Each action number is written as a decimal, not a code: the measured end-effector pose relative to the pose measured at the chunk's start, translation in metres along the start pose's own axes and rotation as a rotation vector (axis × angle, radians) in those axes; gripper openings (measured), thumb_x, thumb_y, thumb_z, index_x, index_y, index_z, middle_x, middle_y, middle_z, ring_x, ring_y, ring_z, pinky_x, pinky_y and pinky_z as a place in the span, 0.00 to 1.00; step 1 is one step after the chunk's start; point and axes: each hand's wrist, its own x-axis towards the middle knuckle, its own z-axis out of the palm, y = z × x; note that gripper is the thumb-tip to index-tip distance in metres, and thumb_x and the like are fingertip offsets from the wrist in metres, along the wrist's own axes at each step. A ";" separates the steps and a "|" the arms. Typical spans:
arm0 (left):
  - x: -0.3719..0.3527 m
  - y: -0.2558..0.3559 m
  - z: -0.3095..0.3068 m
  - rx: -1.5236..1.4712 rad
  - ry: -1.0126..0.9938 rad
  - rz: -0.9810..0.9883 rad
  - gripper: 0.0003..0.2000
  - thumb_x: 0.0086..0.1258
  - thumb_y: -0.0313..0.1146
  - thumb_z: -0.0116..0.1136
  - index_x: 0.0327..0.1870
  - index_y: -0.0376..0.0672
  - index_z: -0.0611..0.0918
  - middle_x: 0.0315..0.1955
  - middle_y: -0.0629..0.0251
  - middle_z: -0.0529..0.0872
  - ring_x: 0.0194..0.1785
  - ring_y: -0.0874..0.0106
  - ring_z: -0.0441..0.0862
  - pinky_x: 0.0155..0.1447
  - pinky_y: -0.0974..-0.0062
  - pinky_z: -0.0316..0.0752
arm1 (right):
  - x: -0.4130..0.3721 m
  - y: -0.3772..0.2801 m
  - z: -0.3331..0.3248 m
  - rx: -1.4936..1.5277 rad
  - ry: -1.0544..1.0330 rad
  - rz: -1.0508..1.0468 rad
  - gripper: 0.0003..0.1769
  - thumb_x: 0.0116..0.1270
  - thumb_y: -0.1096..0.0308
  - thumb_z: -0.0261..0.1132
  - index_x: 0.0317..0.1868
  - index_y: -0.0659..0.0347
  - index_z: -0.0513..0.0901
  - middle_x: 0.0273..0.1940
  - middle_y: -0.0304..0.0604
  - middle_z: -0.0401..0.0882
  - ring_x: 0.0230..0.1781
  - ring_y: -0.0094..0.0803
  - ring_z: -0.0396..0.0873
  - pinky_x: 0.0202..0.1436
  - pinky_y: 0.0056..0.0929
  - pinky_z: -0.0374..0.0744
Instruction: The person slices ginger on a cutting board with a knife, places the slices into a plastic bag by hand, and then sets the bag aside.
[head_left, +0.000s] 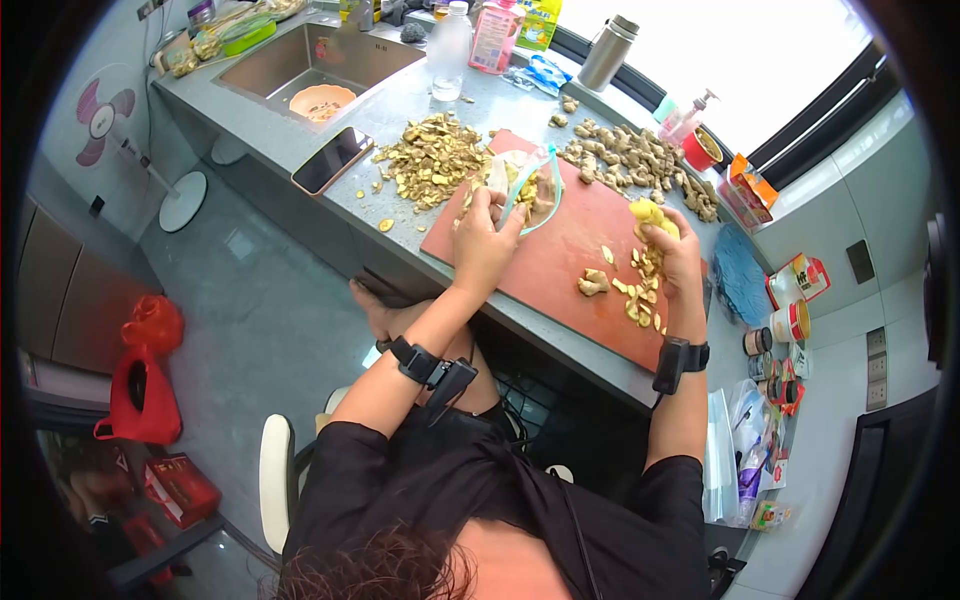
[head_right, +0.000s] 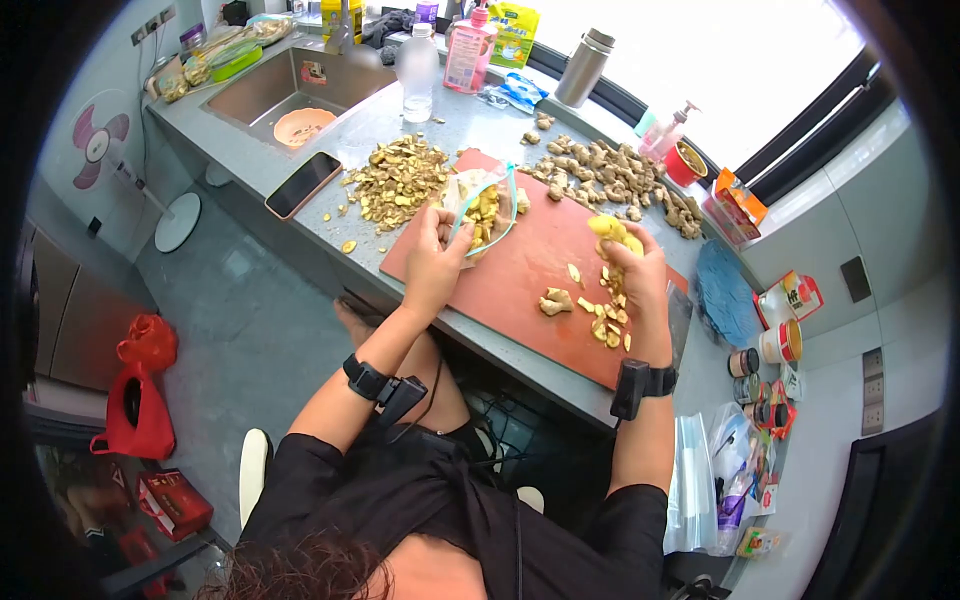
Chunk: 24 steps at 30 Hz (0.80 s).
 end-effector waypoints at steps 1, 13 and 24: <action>0.000 0.001 0.001 0.061 -0.004 0.011 0.15 0.73 0.42 0.68 0.47 0.40 0.78 0.28 0.61 0.85 0.31 0.64 0.85 0.38 0.61 0.77 | 0.002 -0.004 0.011 0.003 -0.007 -0.009 0.23 0.63 0.76 0.75 0.59 0.65 0.83 0.42 0.43 0.89 0.34 0.24 0.86 0.33 0.21 0.81; 0.001 0.013 0.002 0.137 0.029 0.120 0.13 0.79 0.43 0.61 0.47 0.41 0.76 0.29 0.54 0.87 0.34 0.53 0.87 0.39 0.54 0.77 | 0.005 -0.057 0.133 -0.984 -0.399 -0.448 0.19 0.54 0.66 0.72 0.49 0.55 0.89 0.38 0.54 0.87 0.41 0.52 0.86 0.49 0.43 0.83; -0.013 0.004 0.006 0.175 0.028 0.140 0.13 0.76 0.32 0.65 0.50 0.40 0.72 0.29 0.62 0.85 0.29 0.69 0.83 0.36 0.68 0.76 | 0.064 -0.041 0.193 -1.017 -0.619 -0.112 0.20 0.55 0.65 0.74 0.48 0.63 0.89 0.34 0.47 0.89 0.35 0.39 0.89 0.42 0.38 0.84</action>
